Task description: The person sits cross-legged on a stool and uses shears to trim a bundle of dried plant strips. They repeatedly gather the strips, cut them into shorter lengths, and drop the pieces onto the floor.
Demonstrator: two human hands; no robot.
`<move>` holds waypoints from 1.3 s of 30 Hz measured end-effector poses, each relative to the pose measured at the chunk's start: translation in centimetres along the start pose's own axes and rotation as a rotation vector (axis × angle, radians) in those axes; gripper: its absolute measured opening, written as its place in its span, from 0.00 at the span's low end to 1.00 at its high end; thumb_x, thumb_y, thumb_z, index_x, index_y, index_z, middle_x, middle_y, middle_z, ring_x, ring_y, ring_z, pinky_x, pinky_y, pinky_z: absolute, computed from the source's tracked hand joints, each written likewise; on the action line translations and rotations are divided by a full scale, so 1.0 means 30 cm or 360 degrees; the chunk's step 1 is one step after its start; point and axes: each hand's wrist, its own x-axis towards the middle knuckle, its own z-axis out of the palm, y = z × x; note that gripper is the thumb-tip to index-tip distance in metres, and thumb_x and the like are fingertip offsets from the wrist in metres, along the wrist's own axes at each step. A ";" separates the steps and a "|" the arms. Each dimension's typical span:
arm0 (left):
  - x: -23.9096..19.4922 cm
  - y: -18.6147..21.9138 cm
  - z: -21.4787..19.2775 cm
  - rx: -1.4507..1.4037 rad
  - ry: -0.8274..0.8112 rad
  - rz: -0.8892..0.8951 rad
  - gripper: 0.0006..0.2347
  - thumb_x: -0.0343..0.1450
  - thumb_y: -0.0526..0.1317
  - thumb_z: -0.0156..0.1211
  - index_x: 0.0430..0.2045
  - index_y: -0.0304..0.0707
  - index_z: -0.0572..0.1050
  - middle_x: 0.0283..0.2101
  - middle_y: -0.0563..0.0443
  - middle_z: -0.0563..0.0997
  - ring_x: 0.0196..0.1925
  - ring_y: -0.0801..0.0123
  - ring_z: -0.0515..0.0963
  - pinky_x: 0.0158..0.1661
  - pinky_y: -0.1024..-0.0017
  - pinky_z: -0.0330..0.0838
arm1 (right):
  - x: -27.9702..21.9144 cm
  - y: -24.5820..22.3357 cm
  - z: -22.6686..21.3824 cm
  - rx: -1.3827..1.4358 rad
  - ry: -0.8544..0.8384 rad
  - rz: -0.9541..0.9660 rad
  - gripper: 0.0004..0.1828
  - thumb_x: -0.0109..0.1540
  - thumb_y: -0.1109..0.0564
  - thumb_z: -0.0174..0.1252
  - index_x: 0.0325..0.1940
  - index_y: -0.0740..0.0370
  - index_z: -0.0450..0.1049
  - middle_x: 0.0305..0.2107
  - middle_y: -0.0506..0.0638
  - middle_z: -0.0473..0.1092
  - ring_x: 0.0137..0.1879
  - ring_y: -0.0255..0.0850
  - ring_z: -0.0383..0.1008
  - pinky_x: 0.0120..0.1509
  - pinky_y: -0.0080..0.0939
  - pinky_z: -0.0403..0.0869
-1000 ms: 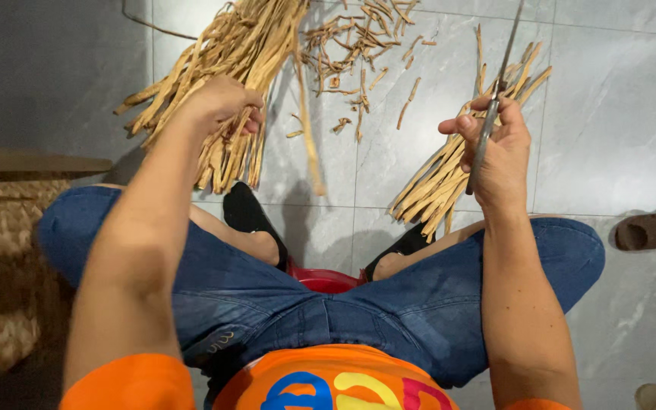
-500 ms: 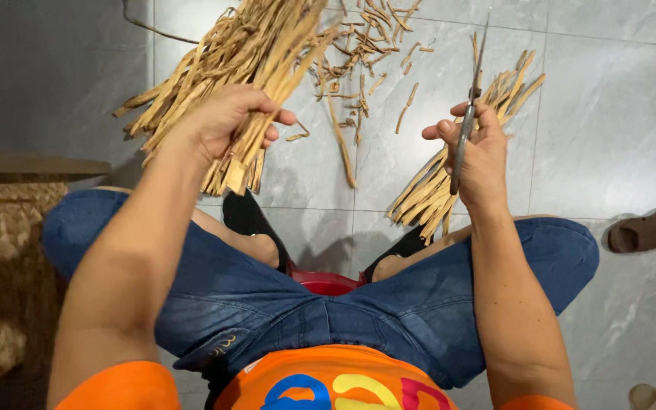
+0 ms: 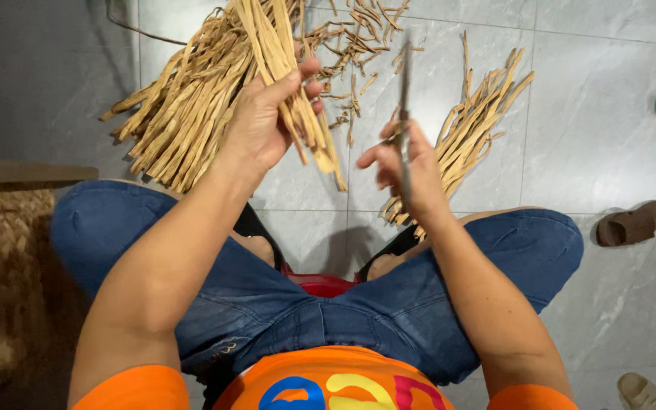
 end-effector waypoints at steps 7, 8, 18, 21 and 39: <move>0.038 -0.062 0.032 -0.0017 0.0019 0.0052 0.19 0.75 0.31 0.56 0.61 0.39 0.63 0.51 0.43 0.79 0.47 0.60 0.81 0.47 0.55 0.82 | -0.011 0.035 0.060 0.0102 -0.0185 0.0074 0.18 0.62 0.61 0.65 0.50 0.60 0.63 0.33 0.55 0.77 0.37 0.37 0.79 0.34 0.33 0.75; 0.037 -0.073 0.041 -0.0021 0.0035 0.0022 0.18 0.75 0.31 0.56 0.60 0.39 0.63 0.51 0.44 0.79 0.48 0.60 0.81 0.47 0.55 0.82 | -0.010 0.040 0.062 0.0128 -0.0143 0.0073 0.18 0.62 0.63 0.65 0.49 0.60 0.63 0.33 0.54 0.76 0.38 0.38 0.80 0.34 0.33 0.75; 0.010 -0.149 0.051 -0.0014 -0.0031 -0.0217 0.17 0.76 0.35 0.55 0.59 0.34 0.64 0.44 0.44 0.79 0.46 0.59 0.82 0.48 0.53 0.83 | 0.006 0.078 0.064 -0.0003 -0.0065 -0.0025 0.17 0.62 0.63 0.67 0.47 0.61 0.64 0.31 0.50 0.74 0.36 0.35 0.78 0.35 0.32 0.75; 0.001 -0.160 0.030 -0.0027 -0.0017 -0.0265 0.17 0.75 0.36 0.55 0.58 0.34 0.64 0.41 0.45 0.79 0.44 0.60 0.83 0.45 0.56 0.83 | 0.004 0.085 0.061 -0.0018 -0.0098 -0.0031 0.18 0.61 0.62 0.67 0.47 0.61 0.64 0.32 0.50 0.74 0.36 0.35 0.78 0.36 0.33 0.75; -0.163 -0.477 -0.051 0.1962 -0.0337 -0.0541 0.19 0.72 0.48 0.61 0.47 0.31 0.68 0.32 0.46 0.84 0.31 0.65 0.85 0.34 0.68 0.80 | 0.095 0.179 0.036 -0.0499 0.0128 -0.0029 0.43 0.60 0.59 0.71 0.72 0.72 0.55 0.44 0.53 0.75 0.45 0.34 0.77 0.48 0.33 0.77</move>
